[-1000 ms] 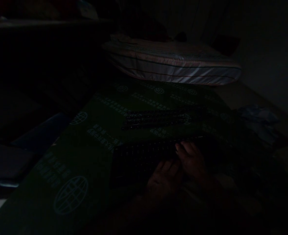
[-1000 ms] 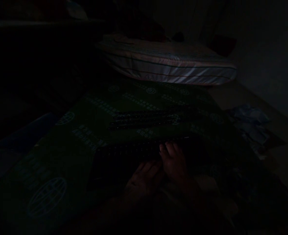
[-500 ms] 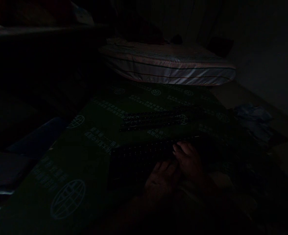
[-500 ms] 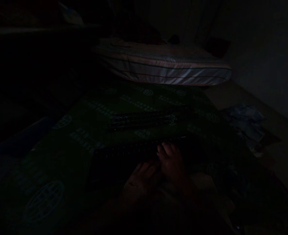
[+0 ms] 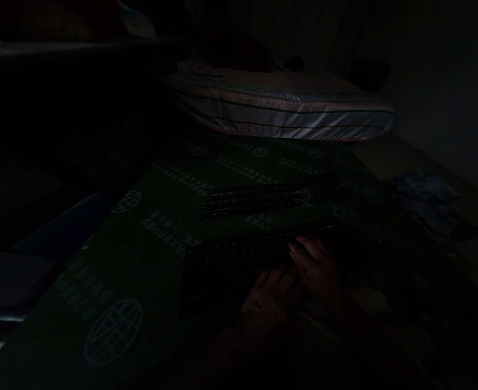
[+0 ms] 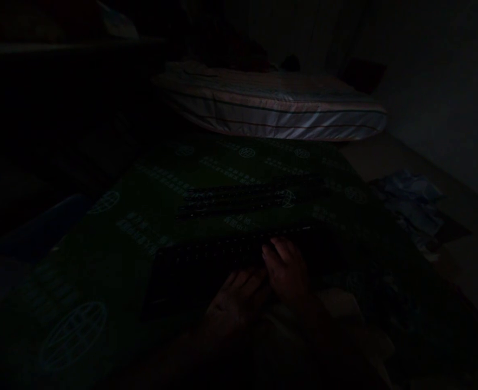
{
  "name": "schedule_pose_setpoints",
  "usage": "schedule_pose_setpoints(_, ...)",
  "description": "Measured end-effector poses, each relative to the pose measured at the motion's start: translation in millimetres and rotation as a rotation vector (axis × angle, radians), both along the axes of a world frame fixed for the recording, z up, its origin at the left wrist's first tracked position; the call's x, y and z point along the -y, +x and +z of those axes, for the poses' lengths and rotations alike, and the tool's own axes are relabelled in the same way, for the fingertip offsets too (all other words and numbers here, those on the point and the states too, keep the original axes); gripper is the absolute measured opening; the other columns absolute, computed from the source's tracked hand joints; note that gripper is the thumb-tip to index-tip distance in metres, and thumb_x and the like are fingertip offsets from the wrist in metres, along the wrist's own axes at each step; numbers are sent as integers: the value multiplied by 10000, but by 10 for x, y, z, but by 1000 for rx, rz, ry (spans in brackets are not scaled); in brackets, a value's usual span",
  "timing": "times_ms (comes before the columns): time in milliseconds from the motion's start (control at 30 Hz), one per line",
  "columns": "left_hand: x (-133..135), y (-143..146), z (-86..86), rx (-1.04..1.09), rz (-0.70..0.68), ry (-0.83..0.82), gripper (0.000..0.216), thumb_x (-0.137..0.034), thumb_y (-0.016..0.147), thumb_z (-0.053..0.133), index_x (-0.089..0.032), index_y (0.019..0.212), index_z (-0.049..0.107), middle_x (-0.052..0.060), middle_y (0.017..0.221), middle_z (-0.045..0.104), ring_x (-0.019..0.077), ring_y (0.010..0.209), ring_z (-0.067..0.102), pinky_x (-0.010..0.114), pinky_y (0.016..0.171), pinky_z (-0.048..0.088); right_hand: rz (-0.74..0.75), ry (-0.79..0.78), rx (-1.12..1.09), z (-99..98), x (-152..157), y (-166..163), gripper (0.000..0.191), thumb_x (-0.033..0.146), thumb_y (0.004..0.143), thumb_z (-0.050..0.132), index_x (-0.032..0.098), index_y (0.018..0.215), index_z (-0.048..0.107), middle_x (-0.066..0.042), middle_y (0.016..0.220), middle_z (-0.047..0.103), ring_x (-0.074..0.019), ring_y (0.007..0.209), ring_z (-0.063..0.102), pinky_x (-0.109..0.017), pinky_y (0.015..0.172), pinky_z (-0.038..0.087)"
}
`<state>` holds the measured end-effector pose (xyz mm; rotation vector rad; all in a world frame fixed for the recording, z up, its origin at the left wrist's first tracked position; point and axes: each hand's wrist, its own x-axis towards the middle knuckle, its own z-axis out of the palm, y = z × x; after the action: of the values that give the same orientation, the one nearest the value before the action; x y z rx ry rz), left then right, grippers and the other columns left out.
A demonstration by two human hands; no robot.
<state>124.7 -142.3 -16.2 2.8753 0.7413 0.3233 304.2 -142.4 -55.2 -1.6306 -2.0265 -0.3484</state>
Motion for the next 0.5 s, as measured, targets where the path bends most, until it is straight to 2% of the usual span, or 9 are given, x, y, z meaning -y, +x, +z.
schedule_pose_setpoints(233, 1, -1, -9, -5, 0, 3, 531, -507, 861, 473, -174, 1273, 488, 106, 1345, 485, 293, 1144, 467, 450, 937, 395, -1, 17, -49, 32, -5, -31, 256, 212, 894, 448, 214, 1015, 674, -101, 1090, 607, -235, 1034, 535, -408, 872, 489)
schedule_pose_setpoints(433, 4, 6, -38, 14, 13, 55, 473, -469, 875, 465, -162, 1230, 523, 108, 1300, 523, 282, 1124, 479, 434, 931, 396, -40, 98, -319, 68, -51, -19, 247, 229, 900, 449, 201, 1040, 651, -94, 1010, 638, -213, 977, 581, -393, 859, 515)
schedule_pose_setpoints(500, 10, 5, -44, 9, 7, 67, 461, -459, 876, 462, -160, 1220, 532, 109, 1302, 523, 287, 1126, 479, 437, 925, 400, -48, 103, -345, 60, -61, -7, 249, 208, 896, 444, 202, 1019, 660, -94, 1007, 633, -209, 972, 583, -385, 851, 522)
